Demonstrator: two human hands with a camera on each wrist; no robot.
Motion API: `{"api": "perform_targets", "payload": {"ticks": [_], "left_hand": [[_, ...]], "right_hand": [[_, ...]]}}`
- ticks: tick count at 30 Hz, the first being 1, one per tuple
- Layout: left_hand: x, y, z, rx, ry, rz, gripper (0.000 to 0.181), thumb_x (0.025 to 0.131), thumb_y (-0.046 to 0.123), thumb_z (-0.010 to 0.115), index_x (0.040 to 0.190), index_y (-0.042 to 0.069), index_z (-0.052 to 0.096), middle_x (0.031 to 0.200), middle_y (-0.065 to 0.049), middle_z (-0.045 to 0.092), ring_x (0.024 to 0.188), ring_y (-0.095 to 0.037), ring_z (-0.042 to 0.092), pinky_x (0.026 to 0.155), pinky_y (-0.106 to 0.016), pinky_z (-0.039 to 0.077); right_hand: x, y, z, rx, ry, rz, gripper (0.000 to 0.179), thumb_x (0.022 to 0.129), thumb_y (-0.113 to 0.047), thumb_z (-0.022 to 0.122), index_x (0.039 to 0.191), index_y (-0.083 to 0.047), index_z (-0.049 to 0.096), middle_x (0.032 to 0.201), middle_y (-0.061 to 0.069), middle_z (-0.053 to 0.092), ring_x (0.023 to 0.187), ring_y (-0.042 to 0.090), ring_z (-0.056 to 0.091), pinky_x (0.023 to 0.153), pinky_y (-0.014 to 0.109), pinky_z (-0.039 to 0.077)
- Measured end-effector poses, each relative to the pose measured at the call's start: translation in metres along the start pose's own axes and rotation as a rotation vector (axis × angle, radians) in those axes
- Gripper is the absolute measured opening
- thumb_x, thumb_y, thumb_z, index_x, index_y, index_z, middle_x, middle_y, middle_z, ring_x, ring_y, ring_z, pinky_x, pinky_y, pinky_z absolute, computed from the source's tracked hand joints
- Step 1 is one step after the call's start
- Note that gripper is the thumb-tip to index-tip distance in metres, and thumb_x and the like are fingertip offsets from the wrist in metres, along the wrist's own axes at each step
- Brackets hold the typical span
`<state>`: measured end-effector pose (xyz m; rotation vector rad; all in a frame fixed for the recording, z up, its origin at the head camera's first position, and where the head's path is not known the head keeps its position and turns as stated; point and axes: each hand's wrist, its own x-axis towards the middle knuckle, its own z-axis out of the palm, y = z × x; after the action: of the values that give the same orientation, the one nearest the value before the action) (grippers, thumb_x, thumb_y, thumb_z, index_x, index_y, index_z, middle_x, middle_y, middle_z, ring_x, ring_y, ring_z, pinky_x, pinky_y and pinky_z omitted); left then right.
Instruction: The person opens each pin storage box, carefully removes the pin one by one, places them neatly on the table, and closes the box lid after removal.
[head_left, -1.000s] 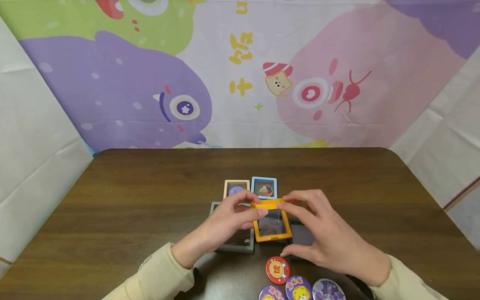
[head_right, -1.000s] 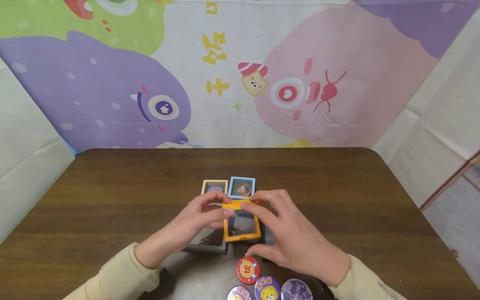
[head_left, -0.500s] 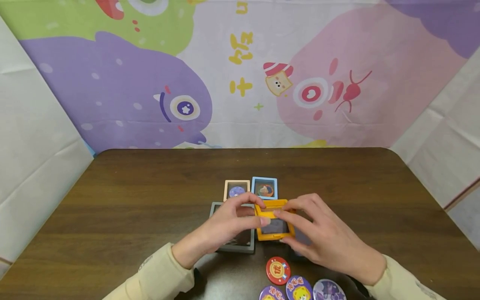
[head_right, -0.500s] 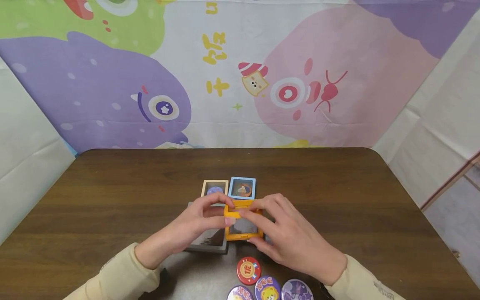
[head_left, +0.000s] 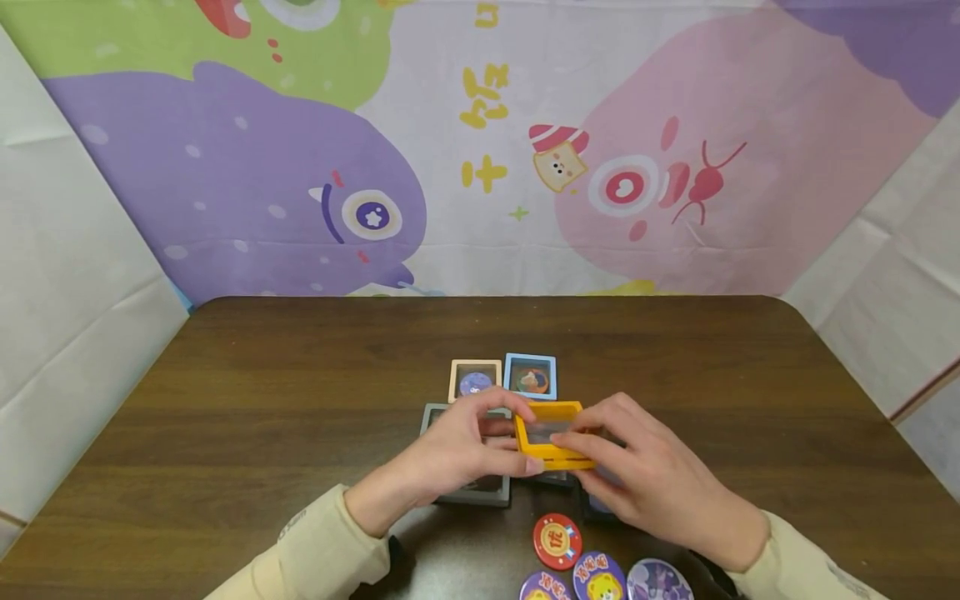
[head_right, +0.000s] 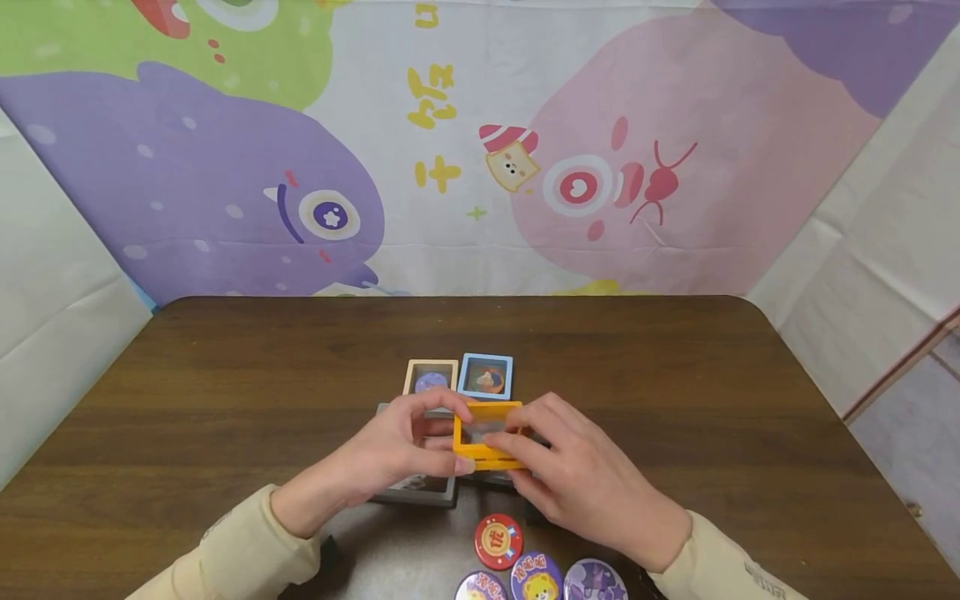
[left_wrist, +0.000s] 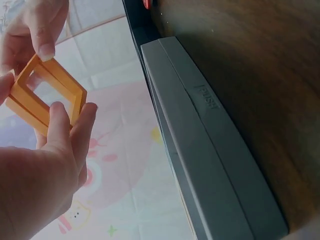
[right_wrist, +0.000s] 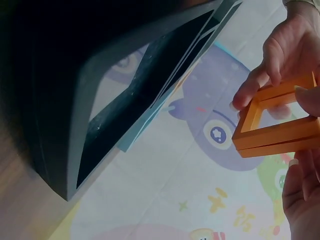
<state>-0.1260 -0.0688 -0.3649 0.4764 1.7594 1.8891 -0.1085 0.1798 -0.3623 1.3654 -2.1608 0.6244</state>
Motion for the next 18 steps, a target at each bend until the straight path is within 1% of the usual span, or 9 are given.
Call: {"api": "perform_targets", "payload": {"ticks": [5, 7, 11, 15, 18], "left_hand": [[0.0009, -0.0014, 0.0000, -0.016, -0.029, 0.020, 0.038, 0.081, -0.004, 0.077, 0.113, -0.008, 0.056, 0.129, -0.016, 0.052, 0.102, -0.026, 0.067, 0.081, -0.036, 0.057], [0.0013, -0.0021, 0.0002, -0.007, -0.033, 0.028, 0.038, 0.081, -0.005, 0.077, 0.112, -0.009, 0.057, 0.131, -0.014, 0.049, 0.103, -0.026, 0.066, 0.083, -0.036, 0.056], [0.0020, -0.0037, 0.0011, 0.024, -0.026, 0.030, 0.036, 0.080, -0.005, 0.079, 0.110, -0.007, 0.059, 0.131, -0.012, 0.047, 0.104, -0.025, 0.065, 0.085, -0.036, 0.056], [0.0029, -0.0046, 0.0025, 0.059, -0.006, 0.043, 0.035, 0.081, -0.005, 0.079, 0.110, -0.006, 0.059, 0.129, -0.012, 0.048, 0.105, -0.026, 0.065, 0.086, -0.036, 0.056], [0.0034, -0.0050, 0.0027, 0.099, 0.019, 0.063, 0.035, 0.081, -0.004, 0.079, 0.111, -0.005, 0.060, 0.131, -0.013, 0.048, 0.112, -0.031, 0.063, 0.092, -0.036, 0.053]], "right_hand": [[-0.0006, 0.0007, -0.0007, 0.023, 0.012, -0.008, 0.032, 0.103, -0.028, 0.049, 0.117, -0.011, 0.071, 0.107, -0.001, 0.057, 0.095, 0.018, 0.051, 0.077, 0.027, 0.047], [-0.0006, 0.0009, -0.0009, 0.030, 0.015, -0.008, 0.031, 0.103, -0.028, 0.049, 0.116, -0.011, 0.072, 0.106, -0.001, 0.058, 0.095, 0.018, 0.051, 0.077, 0.026, 0.047], [-0.0009, 0.0016, -0.0019, 0.034, 0.002, 0.005, 0.031, 0.103, -0.029, 0.050, 0.116, -0.012, 0.073, 0.105, -0.003, 0.057, 0.094, 0.017, 0.051, 0.075, 0.025, 0.047], [-0.0013, 0.0036, -0.0040, 0.018, -0.044, 0.063, 0.033, 0.102, -0.037, 0.053, 0.116, -0.015, 0.073, 0.104, -0.005, 0.059, 0.094, 0.013, 0.051, 0.075, 0.023, 0.048], [-0.0018, 0.0055, -0.0043, 0.039, -0.081, 0.109, 0.026, 0.097, -0.037, 0.065, 0.111, -0.017, 0.074, 0.103, -0.008, 0.060, 0.090, 0.009, 0.054, 0.074, 0.019, 0.049]]}}
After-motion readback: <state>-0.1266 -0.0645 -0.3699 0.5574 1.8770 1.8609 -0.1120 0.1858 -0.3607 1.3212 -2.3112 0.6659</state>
